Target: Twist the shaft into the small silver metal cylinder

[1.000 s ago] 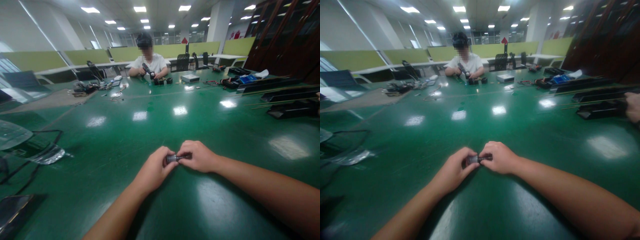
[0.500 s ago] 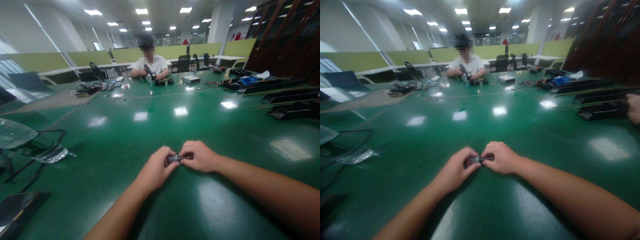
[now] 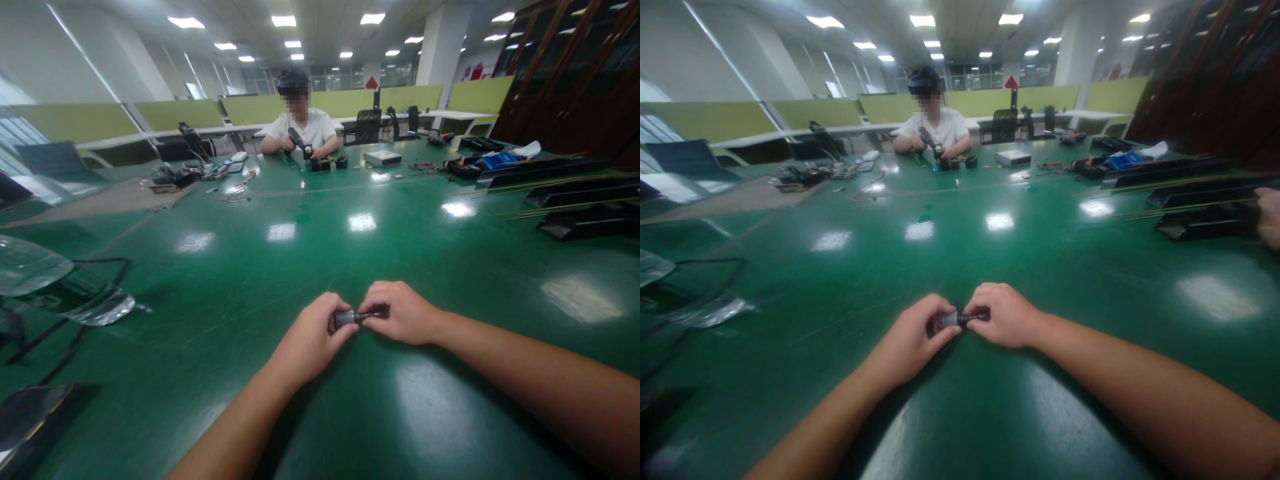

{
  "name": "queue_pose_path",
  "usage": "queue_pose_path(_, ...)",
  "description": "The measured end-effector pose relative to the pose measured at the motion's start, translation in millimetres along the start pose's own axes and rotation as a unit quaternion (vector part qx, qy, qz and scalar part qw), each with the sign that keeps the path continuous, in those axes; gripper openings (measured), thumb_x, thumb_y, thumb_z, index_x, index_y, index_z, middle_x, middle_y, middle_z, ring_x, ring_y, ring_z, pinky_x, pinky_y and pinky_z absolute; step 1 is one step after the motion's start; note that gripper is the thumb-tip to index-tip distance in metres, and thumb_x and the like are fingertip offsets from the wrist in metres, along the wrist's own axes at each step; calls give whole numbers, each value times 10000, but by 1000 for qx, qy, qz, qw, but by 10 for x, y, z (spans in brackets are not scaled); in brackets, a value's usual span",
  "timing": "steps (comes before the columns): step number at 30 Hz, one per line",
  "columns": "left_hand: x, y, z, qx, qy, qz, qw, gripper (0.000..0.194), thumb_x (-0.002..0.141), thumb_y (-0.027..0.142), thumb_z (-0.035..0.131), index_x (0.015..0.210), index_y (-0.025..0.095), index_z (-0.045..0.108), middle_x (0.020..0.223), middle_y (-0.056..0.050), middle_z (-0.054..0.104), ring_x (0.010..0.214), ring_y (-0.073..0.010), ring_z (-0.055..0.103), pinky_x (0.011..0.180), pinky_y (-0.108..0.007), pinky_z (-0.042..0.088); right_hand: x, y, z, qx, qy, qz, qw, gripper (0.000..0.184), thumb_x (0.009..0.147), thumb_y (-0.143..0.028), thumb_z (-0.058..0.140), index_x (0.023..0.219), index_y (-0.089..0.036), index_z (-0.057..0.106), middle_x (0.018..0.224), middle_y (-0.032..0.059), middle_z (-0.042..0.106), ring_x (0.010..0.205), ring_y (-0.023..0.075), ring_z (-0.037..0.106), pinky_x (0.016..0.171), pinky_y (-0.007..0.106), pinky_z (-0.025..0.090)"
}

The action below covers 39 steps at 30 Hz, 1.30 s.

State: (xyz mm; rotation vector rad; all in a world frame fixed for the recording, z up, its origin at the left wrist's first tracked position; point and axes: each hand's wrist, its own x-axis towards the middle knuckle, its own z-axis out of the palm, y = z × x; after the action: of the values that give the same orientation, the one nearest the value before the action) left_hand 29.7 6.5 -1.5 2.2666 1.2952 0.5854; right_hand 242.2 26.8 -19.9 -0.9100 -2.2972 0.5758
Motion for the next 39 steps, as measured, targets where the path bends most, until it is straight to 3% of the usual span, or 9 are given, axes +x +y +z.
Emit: queue_pose_path(39,-40,-47,-68,15,2,-12,1000,146,830,263,663,938,196,590,869,-10,604,771,-179,558,683,-281,417,-13,6,-33,-18,12,41,999,83,724,-160,707,807,-160,717,749,30,677,719,154,595,696,273,444)
